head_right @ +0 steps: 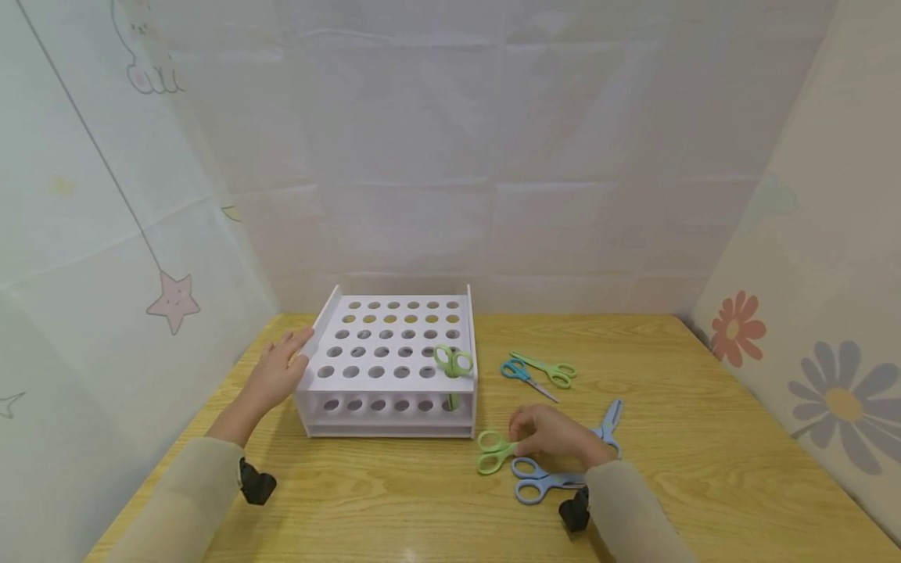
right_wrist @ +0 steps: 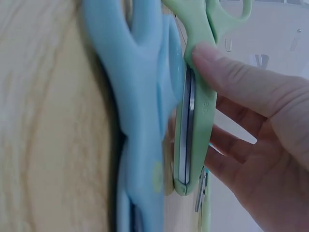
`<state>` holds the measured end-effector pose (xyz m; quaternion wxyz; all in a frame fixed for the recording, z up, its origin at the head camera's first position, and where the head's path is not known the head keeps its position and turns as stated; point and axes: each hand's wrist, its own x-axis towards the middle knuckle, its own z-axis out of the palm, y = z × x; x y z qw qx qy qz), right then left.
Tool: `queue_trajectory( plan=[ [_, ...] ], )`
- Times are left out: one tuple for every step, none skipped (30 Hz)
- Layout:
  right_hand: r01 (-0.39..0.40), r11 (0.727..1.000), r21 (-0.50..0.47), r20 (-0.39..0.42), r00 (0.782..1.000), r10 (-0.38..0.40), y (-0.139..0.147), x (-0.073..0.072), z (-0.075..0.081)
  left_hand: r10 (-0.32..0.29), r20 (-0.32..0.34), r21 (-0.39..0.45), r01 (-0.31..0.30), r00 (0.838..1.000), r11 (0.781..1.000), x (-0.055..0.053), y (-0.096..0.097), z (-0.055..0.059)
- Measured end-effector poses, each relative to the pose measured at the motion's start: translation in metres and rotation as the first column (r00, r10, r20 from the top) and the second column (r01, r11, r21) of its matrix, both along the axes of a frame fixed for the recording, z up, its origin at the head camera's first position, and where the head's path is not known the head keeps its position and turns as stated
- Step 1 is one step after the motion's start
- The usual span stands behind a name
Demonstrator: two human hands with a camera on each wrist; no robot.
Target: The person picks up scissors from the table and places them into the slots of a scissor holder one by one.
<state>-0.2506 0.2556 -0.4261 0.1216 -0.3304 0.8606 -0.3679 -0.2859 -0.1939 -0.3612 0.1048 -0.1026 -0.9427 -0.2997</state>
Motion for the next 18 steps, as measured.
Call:
queue_trajectory(
  plan=[
    [-0.002,1.0,-0.004,0.008,1.0,0.002,-0.0002,0.0002,0.0002,0.001,0.002,0.0,-0.001,1.0,1.0,0.0,-0.0002,0.0],
    [-0.004,1.0,-0.01,0.018,1.0,0.004,-0.0004,0.0004,0.0005,0.002,0.003,0.0,-0.002,1.0,1.0,0.0,-0.0005,-0.0001],
    [-0.004,1.0,-0.01,0.028,1.0,0.004,-0.0006,0.0005,0.0007,0.002,0.003,-0.001,-0.002,1.0,1.0,-0.0001,-0.0007,-0.0001],
    [-0.003,1.0,-0.008,0.038,0.999,0.003,-0.0006,0.0006,0.0007,0.002,0.004,-0.001,-0.002,1.0,1.0,-0.0004,-0.0008,-0.0004],
    [0.0,1.0,-0.003,0.045,0.999,0.0,-0.0005,0.0005,0.0008,0.003,0.003,-0.003,-0.003,1.0,1.0,-0.0007,-0.0009,-0.0006],
    [0.005,1.0,0.002,0.05,0.999,-0.005,-0.0002,0.0007,0.0007,0.004,0.002,-0.006,-0.004,1.0,1.0,-0.0011,-0.001,-0.001],
    [0.007,1.0,0.003,0.055,0.998,-0.008,0.0001,0.0007,0.0005,0.005,0.001,-0.007,-0.005,1.0,1.0,-0.0014,-0.0012,-0.0012],
    [0.006,1.0,-0.002,0.061,0.998,-0.006,0.0004,0.0008,0.0005,0.005,0.0,-0.007,-0.005,1.0,1.0,-0.0016,-0.0013,-0.0015],
    [0.004,1.0,-0.012,0.067,0.998,-0.003,0.0007,0.0008,0.0003,0.005,0.0,-0.008,-0.005,1.0,1.0,-0.0018,-0.0014,-0.0016],
    [0.002,1.0,-0.026,0.074,0.997,0.0,0.0008,0.0009,0.0004,0.006,0.001,-0.01,-0.006,1.0,1.0,-0.0019,-0.0015,-0.0018],
    [-0.002,0.999,-0.047,0.084,0.996,0.006,0.0009,0.0009,0.0006,0.008,0.003,-0.009,-0.007,1.0,1.0,-0.0019,-0.0015,-0.0018],
    [-0.003,0.997,-0.071,0.096,0.995,0.01,0.001,0.0006,0.0005,0.009,0.005,-0.008,-0.009,1.0,1.0,-0.0019,-0.0015,-0.0018],
    [-0.007,0.995,-0.096,0.105,0.994,0.017,0.001,0.0003,0.0007,0.01,0.006,-0.008,-0.01,1.0,1.0,-0.0018,-0.0014,-0.0017],
    [-0.011,0.993,-0.121,0.11,0.994,0.025,0.0006,-0.0003,0.001,0.01,0.009,-0.006,-0.01,1.0,1.0,-0.0017,-0.0013,-0.0016],
    [-0.013,0.989,-0.144,0.116,0.993,0.03,0.0002,-0.0008,0.0015,0.012,0.011,-0.006,-0.012,1.0,1.0,-0.0016,-0.0013,-0.0016],
    [-0.011,0.987,-0.163,0.12,0.992,0.031,-0.0005,-0.0012,0.0024,0.014,0.013,-0.005,-0.014,1.0,1.0,-0.0014,-0.0013,-0.0015],
    [-0.01,0.984,-0.181,0.123,0.992,0.033,-0.0013,-0.0016,0.0033,0.015,0.013,-0.003,-0.015,1.0,1.0,-0.0014,-0.0012,-0.0015],
    [-0.008,0.981,-0.193,0.124,0.992,0.032,-0.0022,-0.0017,0.0046,0.015,0.014,-0.004,-0.015,1.0,1.0,-0.0012,-0.0012,-0.0014]
  ],
)
